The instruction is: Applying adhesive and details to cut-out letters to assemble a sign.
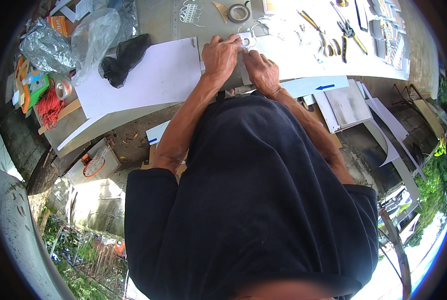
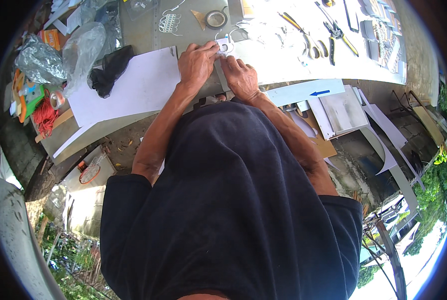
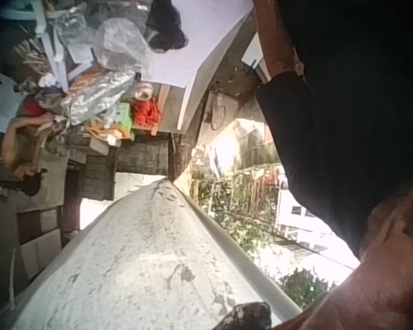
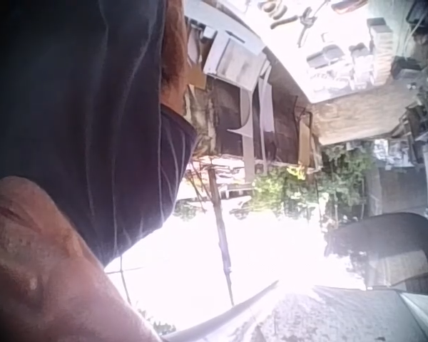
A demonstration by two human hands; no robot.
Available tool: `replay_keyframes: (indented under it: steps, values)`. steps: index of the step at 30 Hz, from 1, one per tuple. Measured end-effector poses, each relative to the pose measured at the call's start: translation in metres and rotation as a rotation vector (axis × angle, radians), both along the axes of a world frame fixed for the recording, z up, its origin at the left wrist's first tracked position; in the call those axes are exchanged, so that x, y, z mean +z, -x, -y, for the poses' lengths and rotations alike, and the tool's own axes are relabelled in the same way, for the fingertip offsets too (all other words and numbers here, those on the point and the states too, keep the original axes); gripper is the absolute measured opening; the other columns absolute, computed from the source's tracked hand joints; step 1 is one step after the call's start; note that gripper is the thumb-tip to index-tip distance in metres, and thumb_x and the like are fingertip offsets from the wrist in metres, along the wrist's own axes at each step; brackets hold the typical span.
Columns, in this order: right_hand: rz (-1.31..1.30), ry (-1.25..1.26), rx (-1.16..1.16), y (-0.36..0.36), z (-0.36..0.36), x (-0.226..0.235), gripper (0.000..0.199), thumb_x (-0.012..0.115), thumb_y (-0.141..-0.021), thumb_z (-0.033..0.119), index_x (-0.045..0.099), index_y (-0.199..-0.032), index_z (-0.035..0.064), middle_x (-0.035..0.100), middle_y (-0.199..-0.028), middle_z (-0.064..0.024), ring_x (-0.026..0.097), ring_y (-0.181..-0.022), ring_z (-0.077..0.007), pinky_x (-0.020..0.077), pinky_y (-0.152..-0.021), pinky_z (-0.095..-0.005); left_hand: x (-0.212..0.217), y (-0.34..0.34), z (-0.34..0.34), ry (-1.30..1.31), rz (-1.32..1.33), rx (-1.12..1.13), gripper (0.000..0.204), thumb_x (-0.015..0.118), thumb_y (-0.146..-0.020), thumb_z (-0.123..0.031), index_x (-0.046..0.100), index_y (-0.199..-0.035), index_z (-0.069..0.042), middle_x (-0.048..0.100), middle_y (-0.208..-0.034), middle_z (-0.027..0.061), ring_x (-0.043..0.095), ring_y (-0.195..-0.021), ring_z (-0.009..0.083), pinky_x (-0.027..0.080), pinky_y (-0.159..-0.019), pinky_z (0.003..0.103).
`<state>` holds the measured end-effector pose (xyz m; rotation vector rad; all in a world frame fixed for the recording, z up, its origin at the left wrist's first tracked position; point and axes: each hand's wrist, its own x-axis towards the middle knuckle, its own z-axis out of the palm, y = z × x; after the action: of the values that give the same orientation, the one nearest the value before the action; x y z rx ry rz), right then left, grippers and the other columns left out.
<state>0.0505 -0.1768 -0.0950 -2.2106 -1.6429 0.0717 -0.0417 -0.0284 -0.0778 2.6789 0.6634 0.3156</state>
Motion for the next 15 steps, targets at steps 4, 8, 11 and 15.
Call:
replay_keyframes:
  steps: [4,8,11,15]
  values:
    - [-0.043,-0.058,0.016,-0.001,0.0,-0.003,0.034,0.066,-0.082,0.008,0.067,-0.116,0.0051,0.06,-0.101,-0.006,0.066,-0.088,-0.0222,0.0561,-0.068,-0.0355,0.0,-0.001,0.001,-0.006,-0.025,0.002,0.023,0.076,-0.083,-0.021,0.078,-0.106,-0.015,0.072,-0.115,-0.0086,0.065,-0.086,0.0246,0.057,-0.076,0.036]
    - [-0.067,-0.07,-0.002,-0.001,-0.001,-0.002,0.031,0.067,-0.083,0.004,0.069,-0.114,0.0062,0.063,-0.1,-0.0071,0.068,-0.089,-0.0244,0.0571,-0.068,-0.0366,-0.001,-0.002,0.0,-0.011,-0.015,0.017,0.023,0.078,-0.082,-0.024,0.079,-0.103,-0.017,0.073,-0.11,-0.0106,0.066,-0.085,0.0238,0.055,-0.072,0.04]
    - [-0.16,-0.053,-0.017,-0.003,0.001,0.001,0.033,0.064,-0.085,0.001,0.069,-0.118,0.0059,0.065,-0.105,-0.0097,0.069,-0.091,-0.0285,0.0575,-0.073,-0.0384,-0.001,-0.004,-0.001,-0.022,-0.016,0.025,0.022,0.079,-0.081,-0.025,0.079,-0.102,-0.018,0.074,-0.108,-0.0116,0.066,-0.083,0.0237,0.053,-0.07,0.041]
    - [-0.447,-0.123,-0.159,-0.013,0.008,0.007,0.034,0.058,-0.091,-0.003,0.068,-0.123,0.0066,0.067,-0.113,-0.0151,0.07,-0.096,-0.0346,0.0565,-0.081,-0.0424,-0.001,-0.005,0.0,-0.049,-0.045,0.023,0.022,0.079,-0.08,-0.025,0.08,-0.101,-0.018,0.074,-0.107,-0.0122,0.066,-0.08,0.0237,0.053,-0.068,0.042]
